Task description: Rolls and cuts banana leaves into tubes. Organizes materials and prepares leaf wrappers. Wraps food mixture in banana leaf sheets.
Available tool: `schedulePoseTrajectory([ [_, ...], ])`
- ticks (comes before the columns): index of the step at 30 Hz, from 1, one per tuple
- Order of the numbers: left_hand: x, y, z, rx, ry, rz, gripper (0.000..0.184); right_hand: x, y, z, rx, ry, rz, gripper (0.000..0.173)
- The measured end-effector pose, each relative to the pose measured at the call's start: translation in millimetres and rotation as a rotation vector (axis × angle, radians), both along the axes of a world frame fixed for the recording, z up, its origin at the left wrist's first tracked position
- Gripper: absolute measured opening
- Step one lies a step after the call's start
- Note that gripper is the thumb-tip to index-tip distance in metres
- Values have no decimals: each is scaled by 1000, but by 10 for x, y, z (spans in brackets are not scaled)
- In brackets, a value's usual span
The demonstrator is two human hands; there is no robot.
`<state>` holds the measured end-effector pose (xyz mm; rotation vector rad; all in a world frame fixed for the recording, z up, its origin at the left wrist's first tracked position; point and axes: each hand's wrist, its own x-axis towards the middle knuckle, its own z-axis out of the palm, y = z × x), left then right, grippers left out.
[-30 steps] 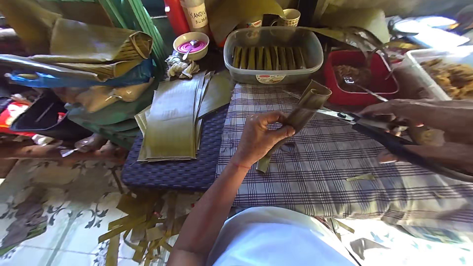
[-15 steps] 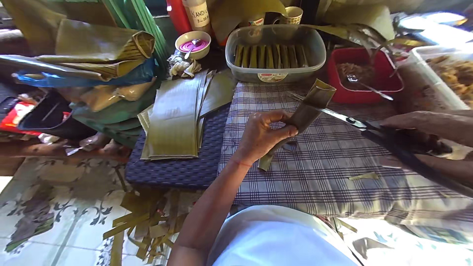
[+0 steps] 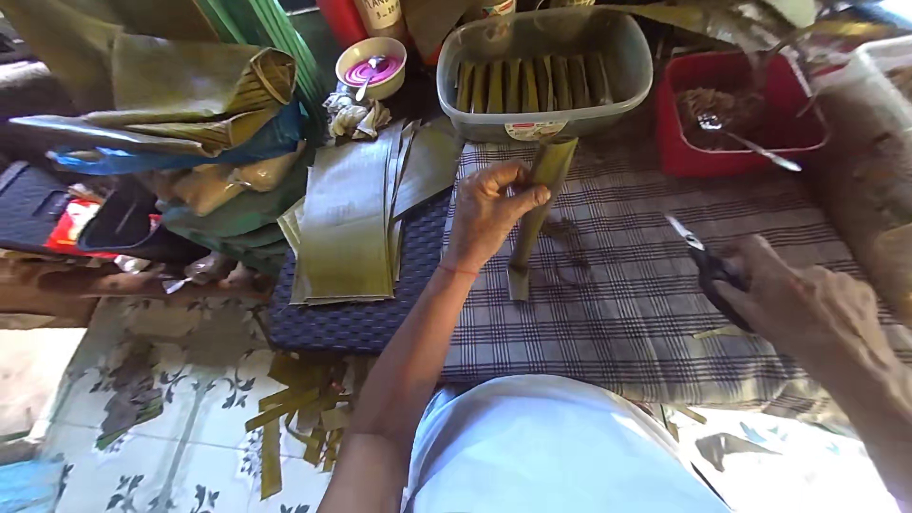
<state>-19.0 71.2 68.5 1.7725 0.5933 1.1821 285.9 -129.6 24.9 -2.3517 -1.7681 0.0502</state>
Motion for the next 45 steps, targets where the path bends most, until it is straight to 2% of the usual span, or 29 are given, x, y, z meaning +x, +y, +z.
schedulePoseTrajectory([
  [3,56,244,-5,-6,-32,46,3,164,-113,-215,-60,-32,-119,36],
  [5,80,391,-5,0,-27,75,5,353,-142,-272,-154,9,-93,40],
  [7,72,498,-1,-7,-17,81,4,476,-82,-230,-212,63,-34,38],
  [9,41,569,11,-2,0,67,3,389,100,-60,-39,161,114,26],
  [11,8,610,31,8,39,57,2,-1,466,195,217,330,224,32],
  [14,-14,631,59,22,98,81,3,-737,1122,464,456,819,274,27],
  [16,-28,649,55,34,111,96,4,-1099,1535,477,549,1072,305,30],
  [20,-52,669,39,32,103,94,5,-1492,2026,371,651,1314,400,26],
  [27,-124,757,-87,-36,47,67,9,-1595,2140,295,672,1259,456,22],
  [33,-86,759,-134,-198,-136,27,16,-1618,2200,285,664,1227,504,23],
  [40,54,690,-247,-475,-460,-105,28,-1560,2232,210,653,1510,597,25],
  [42,47,671,-268,-523,-476,-147,29,-1564,2242,193,663,1522,637,27],
  [45,2,616,-272,-589,-448,-108,36,-1515,2245,134,668,1479,676,27],
])
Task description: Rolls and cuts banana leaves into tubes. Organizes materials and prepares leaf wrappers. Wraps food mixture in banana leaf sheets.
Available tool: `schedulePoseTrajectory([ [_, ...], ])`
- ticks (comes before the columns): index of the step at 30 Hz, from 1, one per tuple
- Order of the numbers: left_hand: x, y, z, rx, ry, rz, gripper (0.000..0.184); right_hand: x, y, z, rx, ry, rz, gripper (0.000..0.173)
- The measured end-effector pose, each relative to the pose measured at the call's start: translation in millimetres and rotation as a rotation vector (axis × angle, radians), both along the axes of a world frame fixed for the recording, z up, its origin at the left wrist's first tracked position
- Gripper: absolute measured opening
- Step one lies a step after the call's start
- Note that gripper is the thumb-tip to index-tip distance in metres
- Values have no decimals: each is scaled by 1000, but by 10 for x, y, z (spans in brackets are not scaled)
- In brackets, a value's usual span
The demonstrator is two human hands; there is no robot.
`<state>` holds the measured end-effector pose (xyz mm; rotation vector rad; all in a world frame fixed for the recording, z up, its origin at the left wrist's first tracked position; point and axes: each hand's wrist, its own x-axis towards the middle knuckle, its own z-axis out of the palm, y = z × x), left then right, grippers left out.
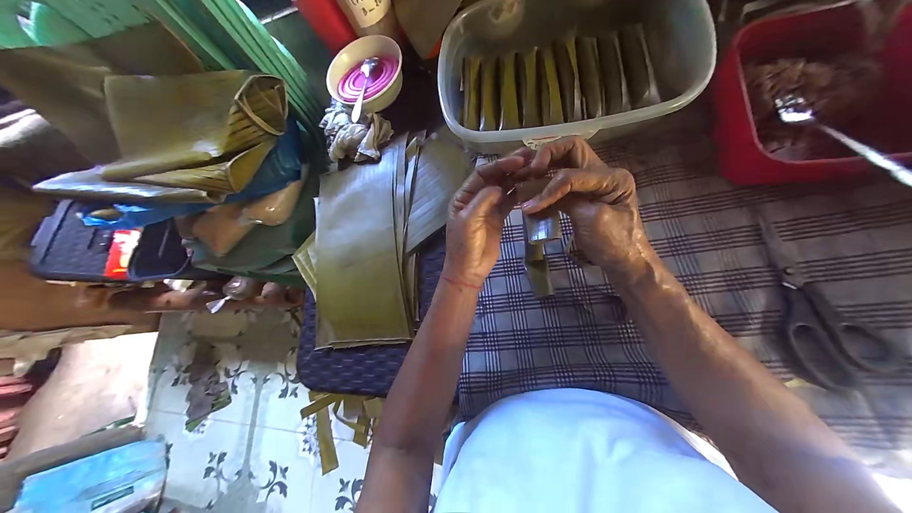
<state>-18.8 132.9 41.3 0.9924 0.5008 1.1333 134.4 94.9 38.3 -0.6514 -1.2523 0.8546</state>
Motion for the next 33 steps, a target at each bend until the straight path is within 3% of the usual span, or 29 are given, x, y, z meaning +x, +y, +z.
schedulePoseTrajectory([
  [6,-42,-136,-59,74,184,80,18,52,-147,-62,-83,-161,-53,27],
  [11,-138,-169,-93,287,435,45,26,113,-257,-81,-189,-377,-39,19],
  [14,-276,-217,-78,317,412,-52,32,248,-271,-153,-222,-495,64,18],
  [19,-711,-471,-118,317,360,-221,24,605,-524,-99,-441,-1059,128,24],
  [22,-929,-581,-196,334,398,-229,23,700,-707,116,-639,-1111,254,32],
  [25,-1067,-664,-333,346,431,-211,18,643,-665,158,-521,-1166,174,15],
  [27,-1120,-736,-395,354,477,-185,17,479,-521,26,-436,-1224,161,34],
  [29,-1133,-842,-410,340,590,-96,29,324,-401,-169,-374,-1262,183,51],
  [32,-1167,-1022,-476,291,910,91,69,223,-363,-373,-289,-1222,145,37],
  [33,-1192,-1088,-524,241,995,122,71,221,-368,-400,-281,-1202,140,33],
])
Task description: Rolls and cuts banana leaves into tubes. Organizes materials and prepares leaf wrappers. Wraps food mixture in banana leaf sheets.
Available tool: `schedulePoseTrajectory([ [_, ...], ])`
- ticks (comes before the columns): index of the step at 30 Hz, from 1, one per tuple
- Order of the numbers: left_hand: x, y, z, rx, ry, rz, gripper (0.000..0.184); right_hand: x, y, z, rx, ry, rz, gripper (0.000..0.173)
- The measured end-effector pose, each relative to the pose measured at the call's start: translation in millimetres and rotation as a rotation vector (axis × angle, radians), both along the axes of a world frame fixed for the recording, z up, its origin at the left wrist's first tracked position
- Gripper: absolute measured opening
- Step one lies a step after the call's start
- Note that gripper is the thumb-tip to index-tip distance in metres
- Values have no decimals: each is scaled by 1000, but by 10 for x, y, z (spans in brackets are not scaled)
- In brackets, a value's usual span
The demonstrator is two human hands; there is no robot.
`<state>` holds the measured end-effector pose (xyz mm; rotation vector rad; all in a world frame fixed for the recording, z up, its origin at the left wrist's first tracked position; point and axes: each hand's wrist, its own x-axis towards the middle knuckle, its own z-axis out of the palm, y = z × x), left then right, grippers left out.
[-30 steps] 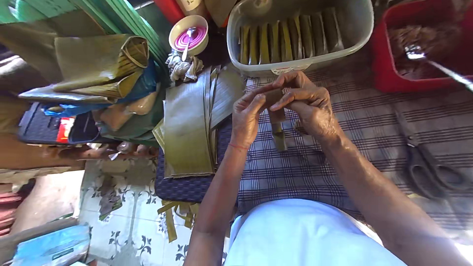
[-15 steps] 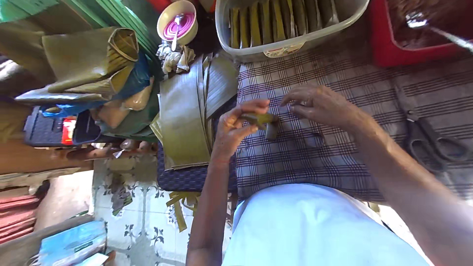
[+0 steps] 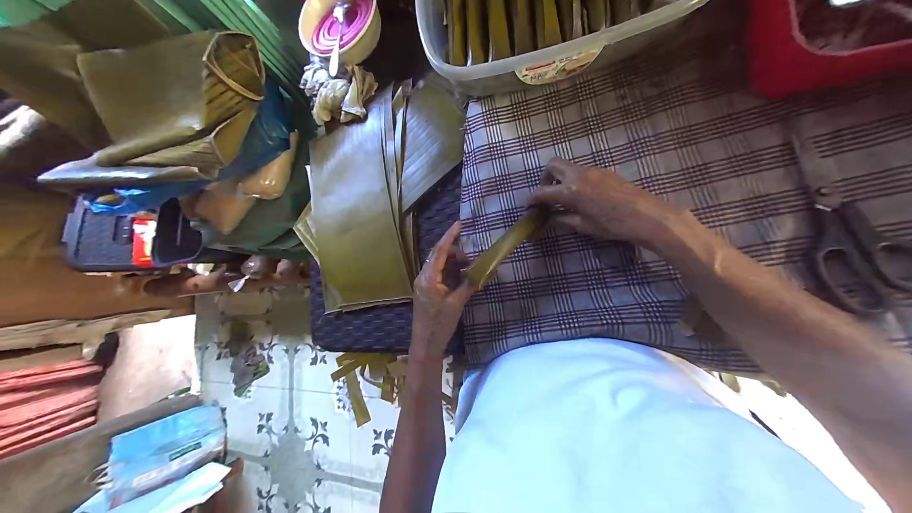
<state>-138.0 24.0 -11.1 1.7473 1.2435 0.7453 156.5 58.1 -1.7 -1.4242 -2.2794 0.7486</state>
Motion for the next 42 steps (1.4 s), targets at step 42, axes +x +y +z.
schedulePoseTrajectory([
  [42,699,-107,-21,-502,-674,-218,51,564,-275,263,-524,1117,-341,38],
])
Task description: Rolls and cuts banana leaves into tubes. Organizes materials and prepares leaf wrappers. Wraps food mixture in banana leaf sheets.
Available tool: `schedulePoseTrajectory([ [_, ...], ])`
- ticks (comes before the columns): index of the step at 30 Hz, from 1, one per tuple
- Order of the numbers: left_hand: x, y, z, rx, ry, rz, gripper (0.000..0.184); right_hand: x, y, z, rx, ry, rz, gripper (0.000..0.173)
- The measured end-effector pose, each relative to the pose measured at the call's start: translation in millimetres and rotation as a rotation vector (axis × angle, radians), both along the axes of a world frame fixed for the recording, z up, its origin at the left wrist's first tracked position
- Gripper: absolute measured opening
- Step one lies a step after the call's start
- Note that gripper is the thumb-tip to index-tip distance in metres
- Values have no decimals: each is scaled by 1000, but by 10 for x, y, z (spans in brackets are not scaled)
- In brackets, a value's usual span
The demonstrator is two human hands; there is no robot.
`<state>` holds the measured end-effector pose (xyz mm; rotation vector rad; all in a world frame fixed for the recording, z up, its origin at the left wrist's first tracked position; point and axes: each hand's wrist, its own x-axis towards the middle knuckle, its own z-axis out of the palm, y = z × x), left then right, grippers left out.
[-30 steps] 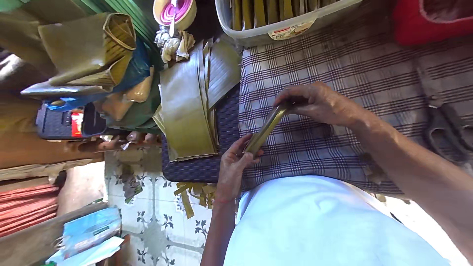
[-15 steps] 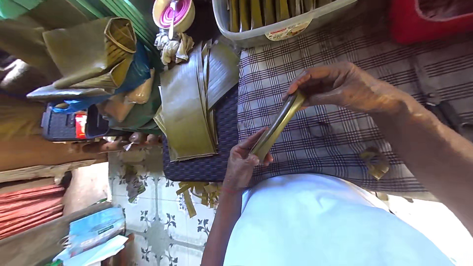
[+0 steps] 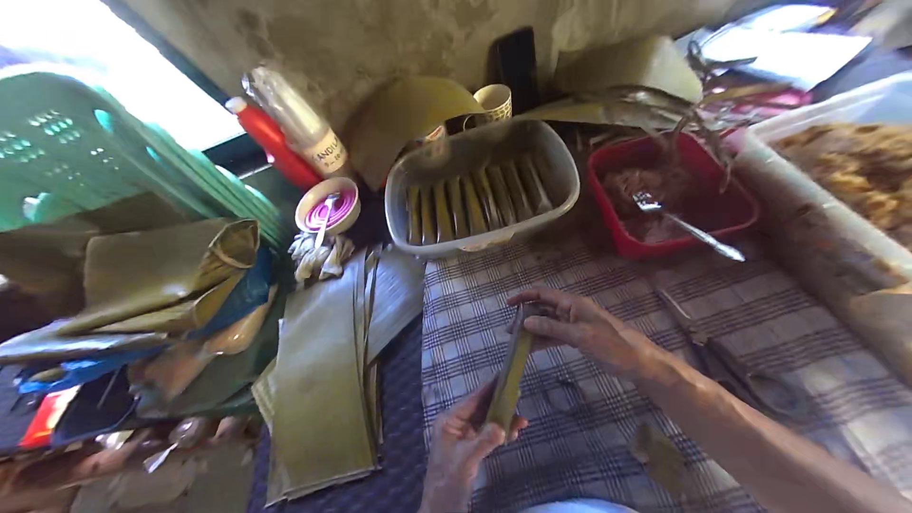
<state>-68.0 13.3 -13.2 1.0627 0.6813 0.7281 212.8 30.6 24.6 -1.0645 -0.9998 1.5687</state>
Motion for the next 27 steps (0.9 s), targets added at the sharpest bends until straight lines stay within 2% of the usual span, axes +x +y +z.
schedulePoseTrajectory([
  [2,198,138,64,63,65,-56,50,84,63,97,-13,69,-60,35],
  [4,449,359,199,205,167,-93,50,180,170,301,36,41,-108,29],
  [8,1082,1058,569,540,395,-39,49,356,582,994,186,-251,-252,21],
  [11,1540,1557,1002,671,495,16,36,678,1101,1247,335,-391,-265,24],
  [13,1846,1886,1153,696,554,22,33,883,1449,1352,358,-491,-269,24],
  [16,2259,2256,1130,648,566,20,58,1129,1894,1404,257,-631,-293,26],
  [20,2641,2428,1059,600,710,-3,94,1432,2289,1208,150,-726,-224,25],
  [23,2773,2463,971,592,789,-26,106,1540,2396,1059,100,-749,-142,21],
  [27,2805,2476,870,658,915,-30,110,1584,2471,926,84,-763,-68,22],
])
